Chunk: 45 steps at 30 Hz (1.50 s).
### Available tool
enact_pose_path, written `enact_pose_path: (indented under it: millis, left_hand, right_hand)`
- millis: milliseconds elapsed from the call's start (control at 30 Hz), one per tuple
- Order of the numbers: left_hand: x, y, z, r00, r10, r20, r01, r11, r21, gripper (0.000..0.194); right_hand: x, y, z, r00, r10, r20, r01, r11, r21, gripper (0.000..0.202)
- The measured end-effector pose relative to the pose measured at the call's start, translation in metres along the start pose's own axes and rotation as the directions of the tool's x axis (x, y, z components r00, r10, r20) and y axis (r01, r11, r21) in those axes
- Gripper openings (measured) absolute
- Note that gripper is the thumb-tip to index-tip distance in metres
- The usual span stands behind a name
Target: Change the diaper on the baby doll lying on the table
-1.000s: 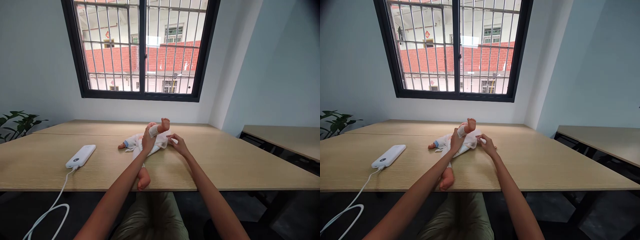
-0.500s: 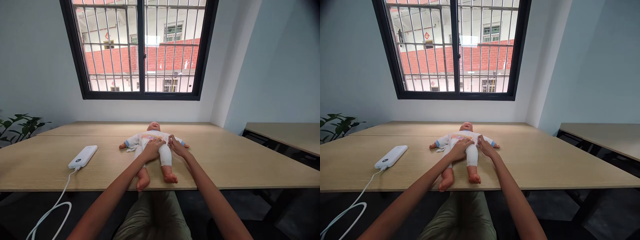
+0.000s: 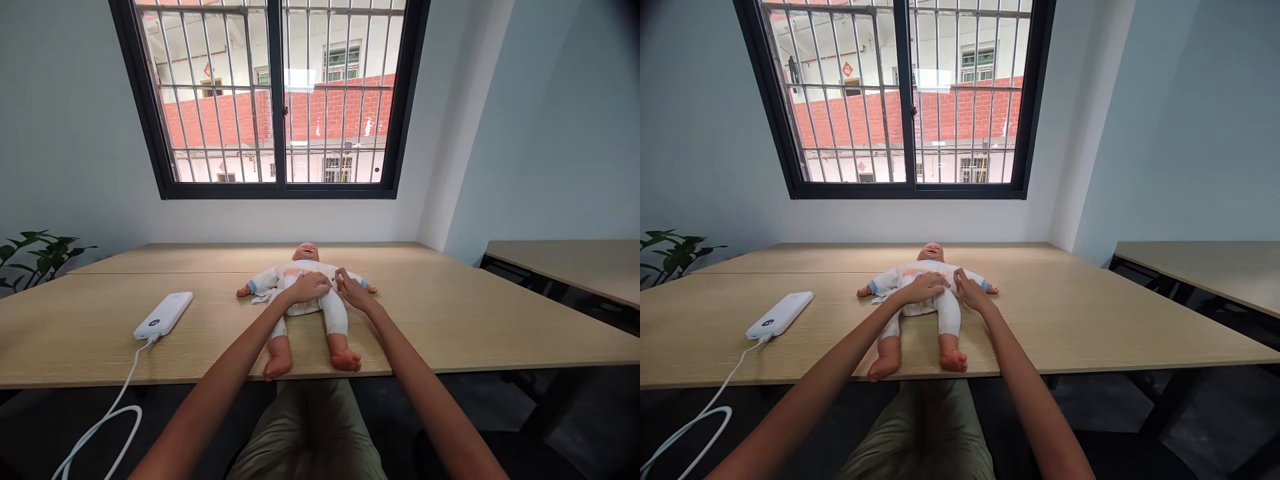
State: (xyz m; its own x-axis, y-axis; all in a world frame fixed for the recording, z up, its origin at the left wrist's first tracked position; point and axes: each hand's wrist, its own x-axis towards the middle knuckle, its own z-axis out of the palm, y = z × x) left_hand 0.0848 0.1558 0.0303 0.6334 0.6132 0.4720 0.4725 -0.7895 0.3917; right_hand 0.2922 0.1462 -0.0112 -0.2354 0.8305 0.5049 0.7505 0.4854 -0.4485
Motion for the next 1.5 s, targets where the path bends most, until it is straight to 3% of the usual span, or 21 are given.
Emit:
enact_pose_path:
  millis: [167,300,467,667,800,1033,1267,1500]
  left_hand:
    - [0.009,0.0,0.016,0.991,-0.032,-0.129,0.046,0.993,0.108,0.043]
    - [-0.005,0.011,0.02,0.998,-0.036,-0.044,0.043,0.984,0.171,0.035]
    - [-0.029,0.03,0.016,1.0,-0.011,-0.004,0.012,0.959,0.284,0.051]
    - [-0.034,0.034,0.012,0.988,0.005,0.156,-0.049,0.958,0.282,0.049]
    - [-0.034,0.031,0.011,0.988,0.024,0.154,-0.068,0.955,0.287,0.049]
    - [-0.038,0.031,0.014,0.985,0.006,0.172,-0.055,0.957,0.284,0.05]
    - [-0.039,0.036,0.011,0.983,0.013,0.183,-0.076,0.938,0.337,0.046]
    - [-0.039,0.031,0.018,0.993,0.039,0.11,-0.078,0.925,0.373,0.054]
  right_hand:
    - [0.002,-0.004,-0.004,0.997,-0.03,-0.074,0.027,0.999,-0.044,0.02]
    - [0.007,-0.009,-0.008,0.965,-0.164,-0.203,0.176,0.984,0.043,0.014]
    - [0.01,-0.016,-0.008,0.945,-0.197,-0.259,0.239,0.961,0.14,0.012]
    - [0.024,-0.031,-0.008,0.961,-0.216,-0.17,0.233,0.969,0.085,0.016]
    - [0.038,-0.041,-0.003,0.967,-0.248,-0.051,0.251,0.965,0.08,0.017]
    - [0.045,-0.034,0.018,0.984,-0.167,-0.055,0.175,0.964,0.201,0.018]
    - [0.048,-0.027,0.022,0.995,-0.094,-0.04,0.102,0.944,0.313,0.012]
    - [0.048,-0.016,0.034,0.983,0.133,-0.125,-0.031,0.796,0.605,0.036]
